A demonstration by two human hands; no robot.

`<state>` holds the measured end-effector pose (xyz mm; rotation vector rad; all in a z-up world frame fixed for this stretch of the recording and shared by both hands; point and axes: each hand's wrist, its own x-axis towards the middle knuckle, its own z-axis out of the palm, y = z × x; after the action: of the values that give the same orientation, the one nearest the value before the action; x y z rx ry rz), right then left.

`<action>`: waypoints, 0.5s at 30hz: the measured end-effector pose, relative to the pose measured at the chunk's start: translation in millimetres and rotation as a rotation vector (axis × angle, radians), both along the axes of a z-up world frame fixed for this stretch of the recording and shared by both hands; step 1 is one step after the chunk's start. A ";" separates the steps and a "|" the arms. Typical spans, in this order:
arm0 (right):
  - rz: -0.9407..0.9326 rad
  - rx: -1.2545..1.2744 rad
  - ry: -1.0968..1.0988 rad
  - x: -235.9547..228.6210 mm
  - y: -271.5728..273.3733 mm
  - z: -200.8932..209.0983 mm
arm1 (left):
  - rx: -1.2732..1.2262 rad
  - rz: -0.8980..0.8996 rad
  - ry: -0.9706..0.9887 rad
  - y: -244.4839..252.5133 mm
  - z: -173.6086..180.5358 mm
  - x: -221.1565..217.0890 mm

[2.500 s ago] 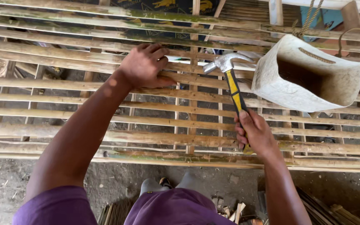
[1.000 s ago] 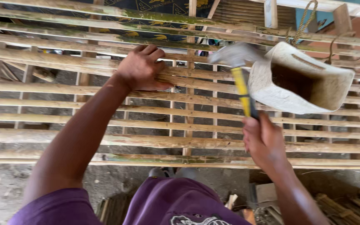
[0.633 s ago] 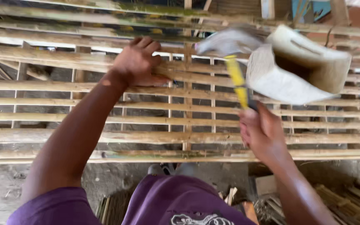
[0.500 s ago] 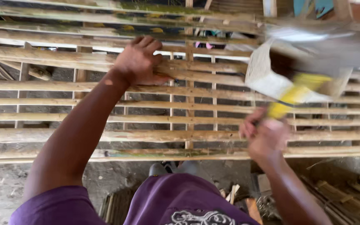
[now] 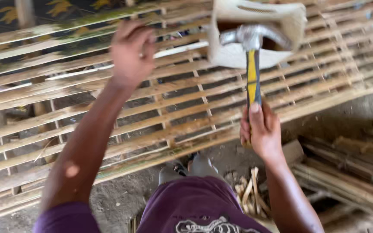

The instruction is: The person uses a hammer to drive nails into a wooden slatted structure. They repeatedly pick up nails from a hanging sack and hammer them into the wood frame.

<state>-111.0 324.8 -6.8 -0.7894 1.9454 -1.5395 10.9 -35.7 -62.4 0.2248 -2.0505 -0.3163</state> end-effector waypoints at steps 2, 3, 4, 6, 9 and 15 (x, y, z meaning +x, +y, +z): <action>-0.094 -0.013 -0.033 -0.2 12.4 1.4 | 0.099 -0.316 0.113 54.1 9.1 -67.8; -0.154 -0.030 -0.062 -6.0 10.9 2.6 | 0.130 -0.388 0.010 72.8 16.7 -99.9; -0.213 -0.048 -0.092 -12.5 9.1 4.1 | 0.101 -0.468 -0.124 90.5 25.5 -137.7; -0.299 -0.108 -0.109 -36.5 1.5 6.6 | 0.152 -0.565 -0.364 100.6 43.0 -207.4; -0.380 -0.149 -0.130 -44.9 13.7 3.2 | 0.165 -0.445 -0.971 99.3 35.8 -265.2; -0.345 -0.156 -0.142 -64.7 12.0 7.6 | 0.077 -0.385 -1.025 93.8 1.4 -284.8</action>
<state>-175.7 336.8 0.8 -0.4024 1.9464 -1.9109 -273.8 58.1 -61.0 0.0205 -3.1075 -0.5999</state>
